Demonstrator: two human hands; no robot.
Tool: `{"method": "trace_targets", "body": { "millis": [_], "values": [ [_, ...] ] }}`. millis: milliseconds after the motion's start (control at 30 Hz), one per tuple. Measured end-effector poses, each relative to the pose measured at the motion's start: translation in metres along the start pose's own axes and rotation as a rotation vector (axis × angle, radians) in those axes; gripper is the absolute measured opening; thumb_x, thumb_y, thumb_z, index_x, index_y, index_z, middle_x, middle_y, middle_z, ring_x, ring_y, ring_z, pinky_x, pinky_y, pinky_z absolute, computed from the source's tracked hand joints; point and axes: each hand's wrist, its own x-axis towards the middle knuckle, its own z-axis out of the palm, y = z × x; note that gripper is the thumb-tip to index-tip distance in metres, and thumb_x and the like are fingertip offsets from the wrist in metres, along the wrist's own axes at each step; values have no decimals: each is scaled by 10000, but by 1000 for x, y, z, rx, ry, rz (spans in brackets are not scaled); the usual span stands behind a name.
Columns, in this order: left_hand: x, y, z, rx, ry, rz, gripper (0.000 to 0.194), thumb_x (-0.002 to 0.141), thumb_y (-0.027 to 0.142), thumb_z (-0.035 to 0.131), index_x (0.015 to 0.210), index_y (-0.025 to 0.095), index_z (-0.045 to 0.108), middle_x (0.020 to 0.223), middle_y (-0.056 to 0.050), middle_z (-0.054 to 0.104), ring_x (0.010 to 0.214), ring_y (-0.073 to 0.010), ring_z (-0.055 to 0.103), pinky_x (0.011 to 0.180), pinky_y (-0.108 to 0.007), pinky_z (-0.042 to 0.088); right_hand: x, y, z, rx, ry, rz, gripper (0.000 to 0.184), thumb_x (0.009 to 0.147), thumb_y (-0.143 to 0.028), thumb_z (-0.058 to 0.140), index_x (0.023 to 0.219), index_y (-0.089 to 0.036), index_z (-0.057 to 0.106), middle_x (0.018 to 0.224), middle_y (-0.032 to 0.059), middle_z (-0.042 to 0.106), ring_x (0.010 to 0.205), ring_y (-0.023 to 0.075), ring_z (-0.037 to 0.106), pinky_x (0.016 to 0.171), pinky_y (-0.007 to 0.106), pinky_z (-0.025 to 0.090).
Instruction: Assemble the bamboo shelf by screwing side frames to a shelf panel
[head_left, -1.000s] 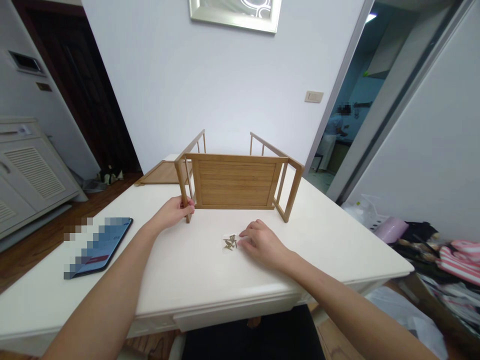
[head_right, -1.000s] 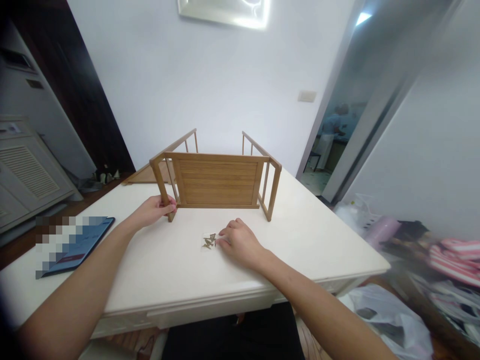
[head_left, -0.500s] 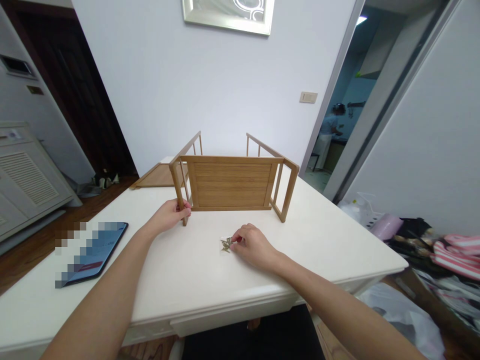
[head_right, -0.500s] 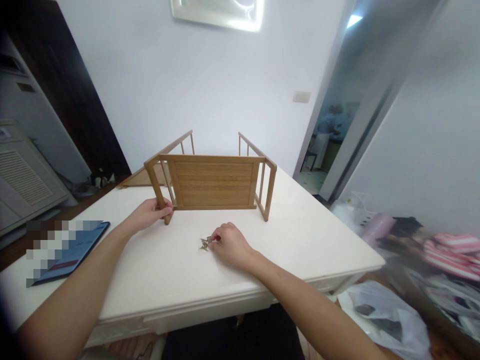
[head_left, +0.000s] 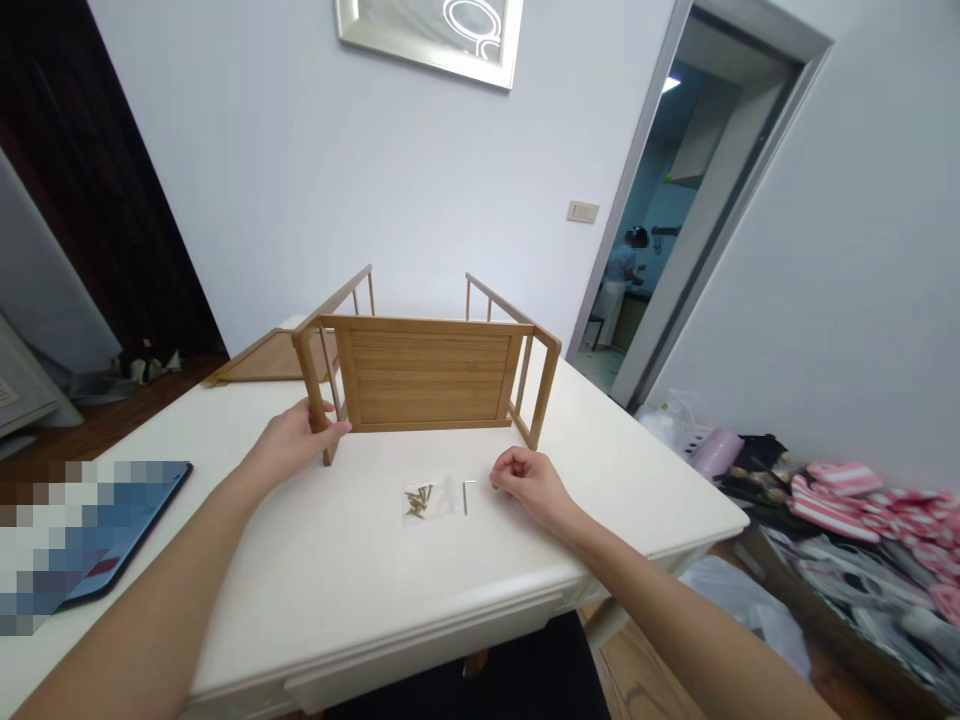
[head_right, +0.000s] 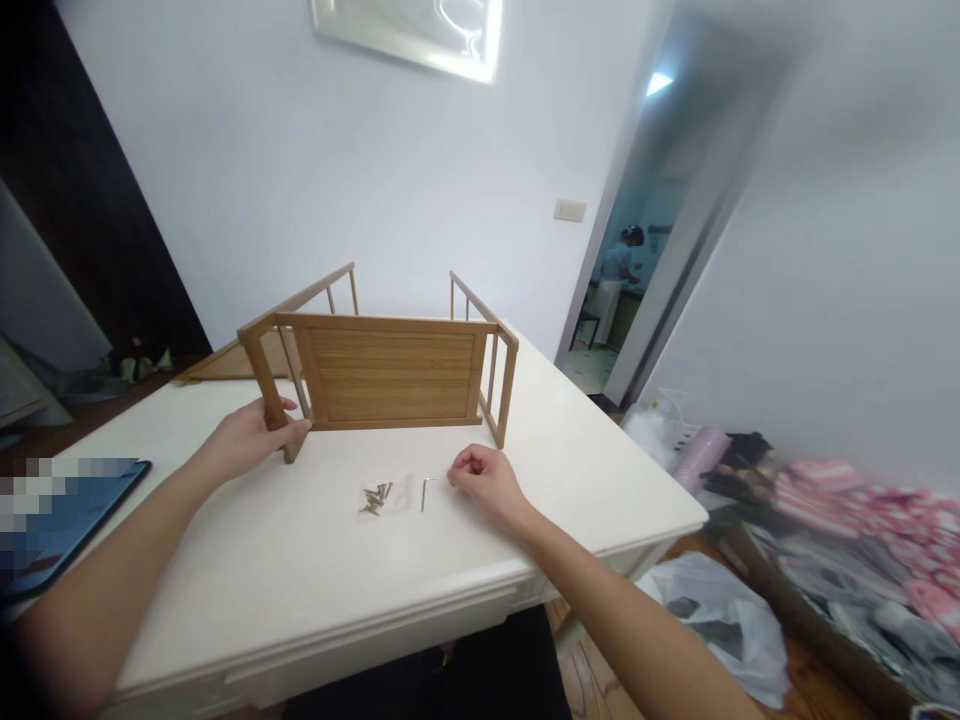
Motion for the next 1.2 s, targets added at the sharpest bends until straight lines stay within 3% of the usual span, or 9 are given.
{"method": "trace_targets", "body": {
  "millis": [100, 200, 233, 300, 467, 567, 700, 967, 1200],
  "values": [
    [-14, 22, -7, 263, 274, 29, 462, 618, 553, 731, 899, 242, 536, 725, -30, 603, 681, -279, 578, 566, -331, 353, -4, 0, -11, 72, 51, 37, 150, 684, -298, 698, 717, -175, 619, 605, -22, 610, 554, 106, 507, 569, 247, 402],
    [-36, 48, -5, 293, 610, 172, 402, 739, 588, 639, 915, 253, 502, 730, -18, 523, 724, -260, 551, 629, -341, 376, -7, 1, -19, 129, 84, 56, 175, 671, -318, 723, 719, -172, 641, 602, -25, 596, 558, 106, 498, 575, 252, 407],
    [-43, 56, 0, 288, 626, 243, 374, 774, 588, 611, 890, 252, 496, 729, -15, 505, 724, -245, 540, 656, -342, 389, -8, 1, -22, 146, 96, 61, 176, 664, -316, 729, 717, -172, 644, 598, -27, 590, 559, 106, 497, 572, 250, 405],
    [-56, 71, 16, 285, 476, 386, 335, 824, 570, 566, 789, 245, 493, 686, -15, 496, 675, -218, 517, 645, -334, 383, -9, 2, -29, 178, 121, 72, 171, 653, -302, 732, 715, -168, 645, 609, -21, 600, 572, 106, 507, 573, 245, 404],
    [-66, 112, 83, 276, -135, 655, 244, 887, 429, 520, 807, 218, 611, 805, -69, 650, 756, -221, 599, 668, -320, 426, -11, 5, -54, 212, 212, 75, 152, 634, -269, 715, 698, -171, 617, 633, -6, 641, 567, 103, 516, 561, 237, 404],
    [-61, 139, 118, 485, -353, 662, 290, 935, 346, 424, 844, 185, 647, 883, -83, 692, 834, -226, 640, 732, -329, 465, -10, 11, -73, 219, 271, 86, 215, 611, -294, 756, 746, -165, 649, 661, 8, 667, 567, 107, 531, 572, 249, 428],
    [-54, 170, 151, 602, -510, 591, 292, 911, 321, 450, 882, 149, 685, 956, -127, 718, 883, -261, 674, 737, -345, 494, 1, 24, -96, 278, 323, 101, 358, 572, -338, 829, 848, -144, 707, 764, 62, 712, 646, 140, 604, 652, 292, 493],
    [-74, 205, 212, 511, -518, 383, 348, 909, 354, 503, 1034, 95, 699, 1048, -177, 710, 973, -288, 679, 802, -355, 523, 67, 43, -114, 121, 369, 77, 298, 571, -337, 812, 772, -140, 712, 732, 69, 700, 608, 141, 605, 617, 295, 527],
    [-86, 202, 234, 457, -422, 333, 403, 930, 306, 451, 1158, 39, 649, 1062, -227, 669, 912, -266, 685, 764, -337, 536, 109, 53, -107, -125, 277, 52, 180, 582, -263, 755, 720, -151, 728, 660, 41, 702, 639, 185, 637, 635, 302, 517]
  ]
}}
